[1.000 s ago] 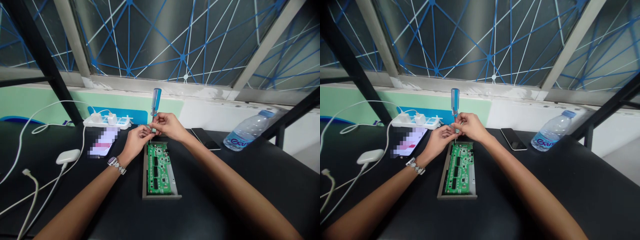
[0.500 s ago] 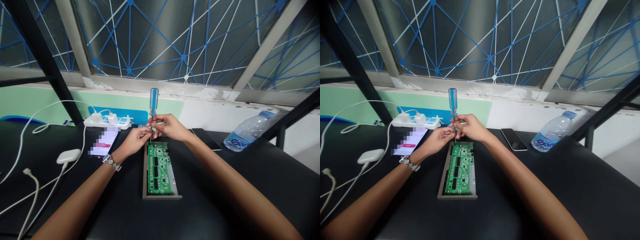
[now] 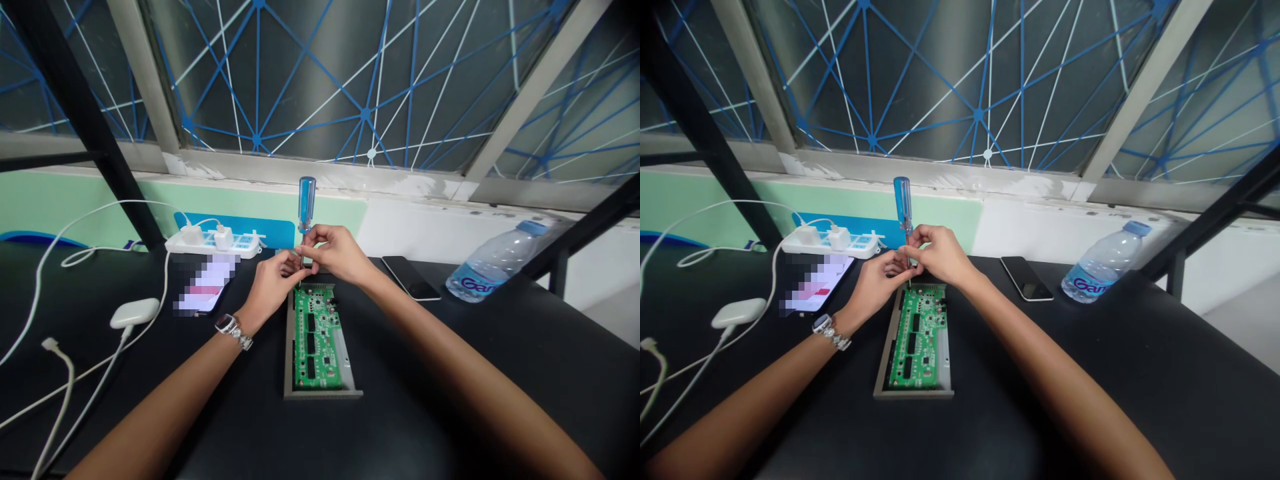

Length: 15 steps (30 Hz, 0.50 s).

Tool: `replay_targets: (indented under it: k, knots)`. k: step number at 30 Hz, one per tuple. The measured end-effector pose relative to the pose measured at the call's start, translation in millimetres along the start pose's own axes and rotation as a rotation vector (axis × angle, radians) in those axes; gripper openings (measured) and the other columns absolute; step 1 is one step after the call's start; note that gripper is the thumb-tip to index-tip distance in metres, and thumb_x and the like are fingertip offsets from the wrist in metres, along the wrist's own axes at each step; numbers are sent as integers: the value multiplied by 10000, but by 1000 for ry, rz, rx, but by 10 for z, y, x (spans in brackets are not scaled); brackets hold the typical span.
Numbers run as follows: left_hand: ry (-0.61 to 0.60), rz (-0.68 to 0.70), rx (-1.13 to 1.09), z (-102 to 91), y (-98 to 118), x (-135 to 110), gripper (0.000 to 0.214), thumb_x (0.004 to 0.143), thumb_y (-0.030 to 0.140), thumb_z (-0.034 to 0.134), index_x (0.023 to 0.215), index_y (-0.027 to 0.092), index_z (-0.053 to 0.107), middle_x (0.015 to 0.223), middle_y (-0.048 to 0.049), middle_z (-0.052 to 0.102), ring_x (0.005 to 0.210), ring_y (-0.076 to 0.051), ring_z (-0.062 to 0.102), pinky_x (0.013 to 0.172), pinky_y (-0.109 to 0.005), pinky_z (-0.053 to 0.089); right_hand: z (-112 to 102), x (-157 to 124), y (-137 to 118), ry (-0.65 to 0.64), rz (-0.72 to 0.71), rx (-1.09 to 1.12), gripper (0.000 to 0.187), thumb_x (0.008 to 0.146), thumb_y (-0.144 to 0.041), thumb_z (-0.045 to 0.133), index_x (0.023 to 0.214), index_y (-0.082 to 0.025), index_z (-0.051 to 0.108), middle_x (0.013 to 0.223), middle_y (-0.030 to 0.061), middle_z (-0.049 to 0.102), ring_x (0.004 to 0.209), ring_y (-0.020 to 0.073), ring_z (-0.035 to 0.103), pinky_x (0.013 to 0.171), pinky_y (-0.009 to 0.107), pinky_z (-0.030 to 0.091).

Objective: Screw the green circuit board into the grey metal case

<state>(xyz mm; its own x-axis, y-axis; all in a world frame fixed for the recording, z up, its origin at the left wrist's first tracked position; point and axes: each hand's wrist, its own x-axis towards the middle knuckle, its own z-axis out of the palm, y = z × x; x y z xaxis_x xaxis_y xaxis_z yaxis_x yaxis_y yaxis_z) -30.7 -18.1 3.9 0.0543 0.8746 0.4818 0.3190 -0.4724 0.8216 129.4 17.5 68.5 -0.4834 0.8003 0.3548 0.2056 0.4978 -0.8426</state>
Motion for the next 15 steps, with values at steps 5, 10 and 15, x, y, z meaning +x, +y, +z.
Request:
replay_targets:
  k: [5,10,15]
  knots:
    - [-58,-33,-101,-3,-47,20,127,826,277,689,820,152,666,817,-46,726,784,-196,706,723,-290,538,9,6,16,35,14,7,251,760,-325,739,765,-180,534,728,-11,608,478,121,626,470,259,492]
    - [-170,-68,-235,-33,-114,64,168,853,271,658,928,125,695,931,-91,756,883,-211,717,836,-330,548,-18,5,-57,-32,91,74,254,765,-307,739,907,-168,580,858,25,637,549,120,643,470,248,489]
    - [-289,-45,-286,-52,-104,91,185,904,259,580,971,116,677,998,-103,742,936,-201,701,900,-350,528,-45,-9,-135,-131,164,151,272,821,-273,676,1054,-142,624,967,78,682,602,132,674,487,253,514]
